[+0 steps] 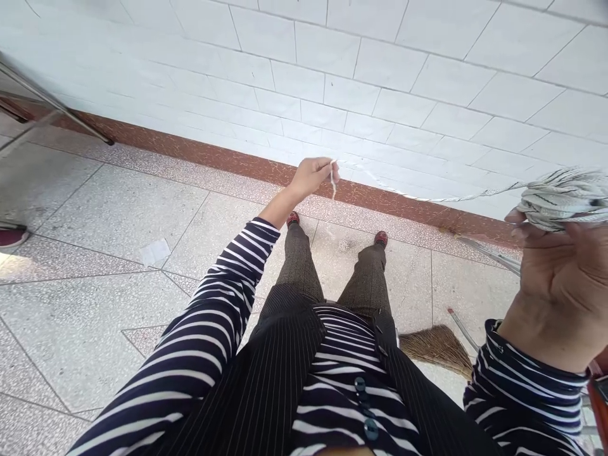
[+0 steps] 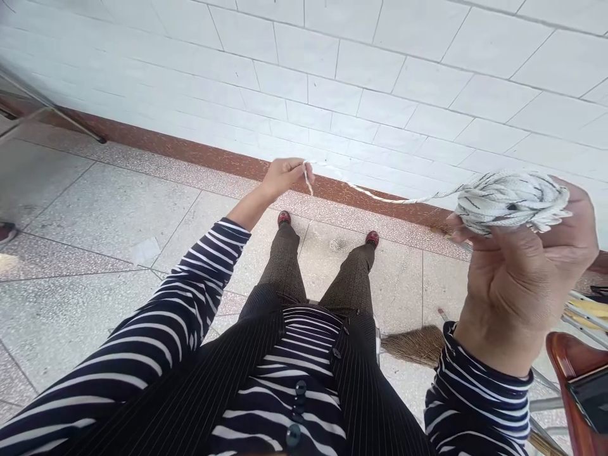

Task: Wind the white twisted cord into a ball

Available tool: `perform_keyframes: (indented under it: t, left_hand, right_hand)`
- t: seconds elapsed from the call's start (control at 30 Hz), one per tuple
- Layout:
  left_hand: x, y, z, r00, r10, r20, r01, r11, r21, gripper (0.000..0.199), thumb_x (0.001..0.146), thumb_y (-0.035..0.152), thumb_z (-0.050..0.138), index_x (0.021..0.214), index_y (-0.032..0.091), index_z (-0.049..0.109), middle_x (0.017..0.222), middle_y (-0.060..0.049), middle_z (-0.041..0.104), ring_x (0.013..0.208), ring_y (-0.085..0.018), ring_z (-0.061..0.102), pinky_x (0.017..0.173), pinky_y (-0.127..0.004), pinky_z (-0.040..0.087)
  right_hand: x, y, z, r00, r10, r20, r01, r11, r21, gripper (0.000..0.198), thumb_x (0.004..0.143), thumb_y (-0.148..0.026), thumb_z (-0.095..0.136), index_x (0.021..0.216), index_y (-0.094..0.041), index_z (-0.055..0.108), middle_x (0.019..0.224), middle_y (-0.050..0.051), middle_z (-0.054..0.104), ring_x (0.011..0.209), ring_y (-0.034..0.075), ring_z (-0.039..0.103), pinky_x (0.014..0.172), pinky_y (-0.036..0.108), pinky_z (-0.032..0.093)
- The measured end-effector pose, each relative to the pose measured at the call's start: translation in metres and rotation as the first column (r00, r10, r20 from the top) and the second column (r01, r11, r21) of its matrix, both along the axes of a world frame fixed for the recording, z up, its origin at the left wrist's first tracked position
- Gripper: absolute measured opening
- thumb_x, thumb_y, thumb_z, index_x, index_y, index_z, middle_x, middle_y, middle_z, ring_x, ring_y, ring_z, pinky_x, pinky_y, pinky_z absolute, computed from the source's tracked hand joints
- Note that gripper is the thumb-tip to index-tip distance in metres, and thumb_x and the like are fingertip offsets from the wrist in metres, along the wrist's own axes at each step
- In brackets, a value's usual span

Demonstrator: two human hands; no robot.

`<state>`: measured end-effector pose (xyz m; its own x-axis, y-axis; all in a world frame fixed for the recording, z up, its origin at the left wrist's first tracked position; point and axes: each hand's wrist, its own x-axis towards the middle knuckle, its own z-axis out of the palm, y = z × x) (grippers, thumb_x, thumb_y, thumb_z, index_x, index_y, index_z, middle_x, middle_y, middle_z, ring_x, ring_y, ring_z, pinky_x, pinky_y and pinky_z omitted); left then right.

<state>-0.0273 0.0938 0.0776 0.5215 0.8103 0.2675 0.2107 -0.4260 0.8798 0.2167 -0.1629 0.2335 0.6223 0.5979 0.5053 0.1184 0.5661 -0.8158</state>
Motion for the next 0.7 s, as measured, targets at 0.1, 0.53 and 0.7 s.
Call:
perform_keyframes:
  t: [0.1, 0.53, 0.7]
  left_hand:
    - [-0.011, 0.001, -0.04, 0.964, 0.02, -0.266, -0.023, 1.0, -0.01, 0.029, 0.093, 0.018, 0.047, 0.08, 0.012, 0.072, 0.085, -0.007, 0.075, 0.08, -0.016, 0.069, 0.081, -0.029, 0.053]
    - [0.074, -0.117, -0.058, 0.876, -0.385, 0.291, 0.468, 0.824, -0.319, 0.042, 0.088, 0.034, 0.067, 0.125, 0.014, 0.063, 0.114, -0.011, 0.071, 0.105, -0.02, 0.065, 0.093, -0.031, 0.047]
    - [0.053, -0.142, -0.058, 0.94, -0.335, 0.057, 0.332, 0.872, -0.36, 0.036, 0.097, 0.037, 0.05, 0.074, 0.014, 0.067, 0.069, -0.001, 0.067, 0.06, -0.011, 0.054, 0.064, -0.024, 0.04]
  right_hand:
    - [0.0, 0.001, -0.006, 0.995, 0.049, 0.082, -0.047, 0.998, -0.034, 0.034, 0.06, -0.005, 0.075, 0.09, -0.021, 0.075, 0.079, 0.002, 0.069, 0.068, 0.017, 0.066, 0.041, 0.026, 0.051]
    - [-0.034, 0.062, -0.113, 0.948, 0.317, -0.011, -0.267, 0.779, -0.568, 0.039, 0.063, -0.027, 0.085, 0.097, -0.024, 0.067, 0.093, 0.0, 0.069, 0.061, 0.011, 0.058, 0.043, 0.021, 0.043]
    - [-0.021, 0.074, -0.139, 0.956, 0.244, 0.165, -0.101, 0.797, -0.596, 0.041, 0.066, -0.032, 0.081, 0.101, -0.022, 0.063, 0.098, 0.003, 0.068, 0.067, 0.014, 0.062, 0.054, 0.027, 0.047]
